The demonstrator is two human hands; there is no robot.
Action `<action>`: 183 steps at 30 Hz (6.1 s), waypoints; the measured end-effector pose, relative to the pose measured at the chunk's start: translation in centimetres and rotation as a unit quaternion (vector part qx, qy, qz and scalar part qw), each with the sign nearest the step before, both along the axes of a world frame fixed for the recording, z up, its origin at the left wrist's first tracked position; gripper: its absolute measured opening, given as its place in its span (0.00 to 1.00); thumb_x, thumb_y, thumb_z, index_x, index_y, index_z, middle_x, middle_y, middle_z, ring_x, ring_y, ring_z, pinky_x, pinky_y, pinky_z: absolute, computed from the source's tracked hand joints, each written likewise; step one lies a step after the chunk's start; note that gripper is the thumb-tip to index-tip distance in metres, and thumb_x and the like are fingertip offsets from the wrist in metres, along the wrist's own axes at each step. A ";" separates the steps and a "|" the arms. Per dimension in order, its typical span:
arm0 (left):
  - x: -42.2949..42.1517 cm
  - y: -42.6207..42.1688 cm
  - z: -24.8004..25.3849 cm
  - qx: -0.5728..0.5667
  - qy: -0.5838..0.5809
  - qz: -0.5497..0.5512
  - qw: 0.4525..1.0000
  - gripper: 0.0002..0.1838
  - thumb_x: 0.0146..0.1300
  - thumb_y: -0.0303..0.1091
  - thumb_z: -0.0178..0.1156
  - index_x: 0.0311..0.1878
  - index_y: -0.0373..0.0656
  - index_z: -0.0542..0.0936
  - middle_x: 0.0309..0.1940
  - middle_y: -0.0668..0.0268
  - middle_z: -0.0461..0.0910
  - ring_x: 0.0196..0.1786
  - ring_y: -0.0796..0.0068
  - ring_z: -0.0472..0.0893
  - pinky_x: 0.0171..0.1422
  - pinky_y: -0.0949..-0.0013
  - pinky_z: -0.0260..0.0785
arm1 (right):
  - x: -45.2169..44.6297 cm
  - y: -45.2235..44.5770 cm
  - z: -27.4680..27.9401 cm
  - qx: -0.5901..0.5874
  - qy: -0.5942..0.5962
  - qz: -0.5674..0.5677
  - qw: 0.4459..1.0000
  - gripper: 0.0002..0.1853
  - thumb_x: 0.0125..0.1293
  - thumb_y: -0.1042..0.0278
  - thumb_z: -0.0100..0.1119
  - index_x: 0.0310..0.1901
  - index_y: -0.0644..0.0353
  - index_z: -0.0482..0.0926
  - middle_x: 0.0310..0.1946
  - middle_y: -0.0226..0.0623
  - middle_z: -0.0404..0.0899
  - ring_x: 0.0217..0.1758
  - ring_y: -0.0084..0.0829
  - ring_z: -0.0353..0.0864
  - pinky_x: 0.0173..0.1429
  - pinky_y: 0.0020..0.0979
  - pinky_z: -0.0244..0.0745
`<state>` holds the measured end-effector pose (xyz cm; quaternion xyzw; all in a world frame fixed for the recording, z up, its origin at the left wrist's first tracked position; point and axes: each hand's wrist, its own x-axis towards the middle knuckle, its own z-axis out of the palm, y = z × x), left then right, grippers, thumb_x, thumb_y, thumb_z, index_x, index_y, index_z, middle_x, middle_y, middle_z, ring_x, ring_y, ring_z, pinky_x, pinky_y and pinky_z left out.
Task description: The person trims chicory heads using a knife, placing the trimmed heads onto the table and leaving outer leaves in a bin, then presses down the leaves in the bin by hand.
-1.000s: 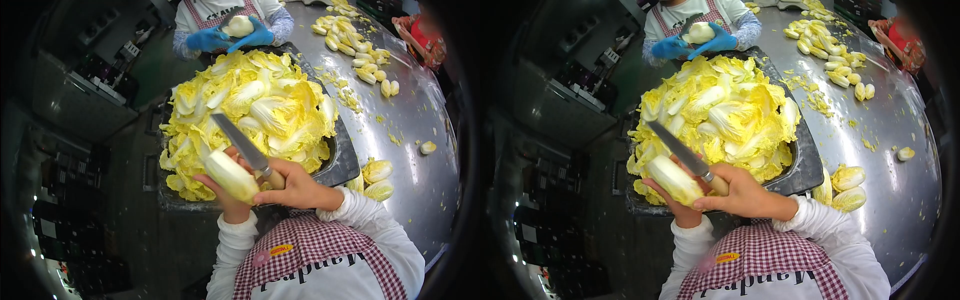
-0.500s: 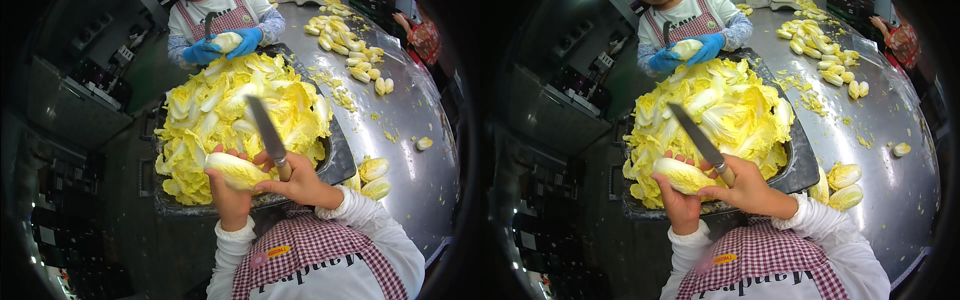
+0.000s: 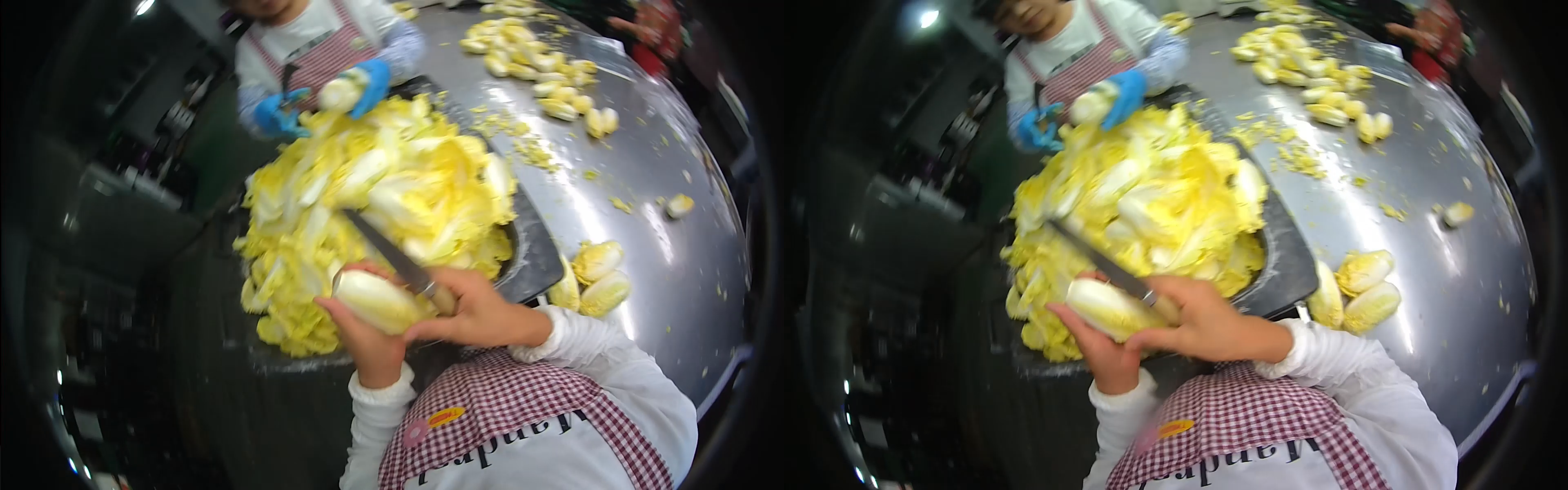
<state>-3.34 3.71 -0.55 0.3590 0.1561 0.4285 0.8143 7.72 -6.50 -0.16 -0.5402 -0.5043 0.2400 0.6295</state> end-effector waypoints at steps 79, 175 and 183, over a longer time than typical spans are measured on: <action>-1.3 -1.1 0.7 0.259 0.189 -0.104 0.941 0.33 0.43 0.27 0.72 0.54 0.31 0.70 0.46 0.59 0.77 0.45 0.71 0.78 0.50 0.69 0.72 | 4.6 -3.7 4.5 -0.091 -0.188 -0.061 0.976 0.18 0.59 0.56 0.65 0.42 0.62 0.76 0.27 0.42 0.76 0.31 0.43 0.79 0.33 0.36 0.72; -3.1 1.8 0.8 -0.057 -0.024 -0.019 0.998 0.38 0.60 0.47 0.59 0.69 0.41 0.57 0.64 0.54 0.66 0.65 0.56 0.68 0.68 0.50 0.61 | 4.7 3.1 4.9 -0.042 -0.225 -0.087 0.970 0.29 0.54 0.60 0.72 0.54 0.66 0.73 0.39 0.43 0.78 0.40 0.31 0.78 0.44 0.30 0.73; -2.0 0.3 -0.1 0.070 0.010 -0.052 0.996 0.36 0.57 0.34 0.63 0.67 0.37 0.60 0.61 0.60 0.69 0.62 0.64 0.71 0.67 0.61 0.62 | 0.9 2.6 3.3 -0.083 -0.031 0.052 0.995 0.17 0.62 0.61 0.65 0.46 0.65 0.79 0.27 0.30 0.79 0.28 0.16 0.72 0.32 0.24 0.70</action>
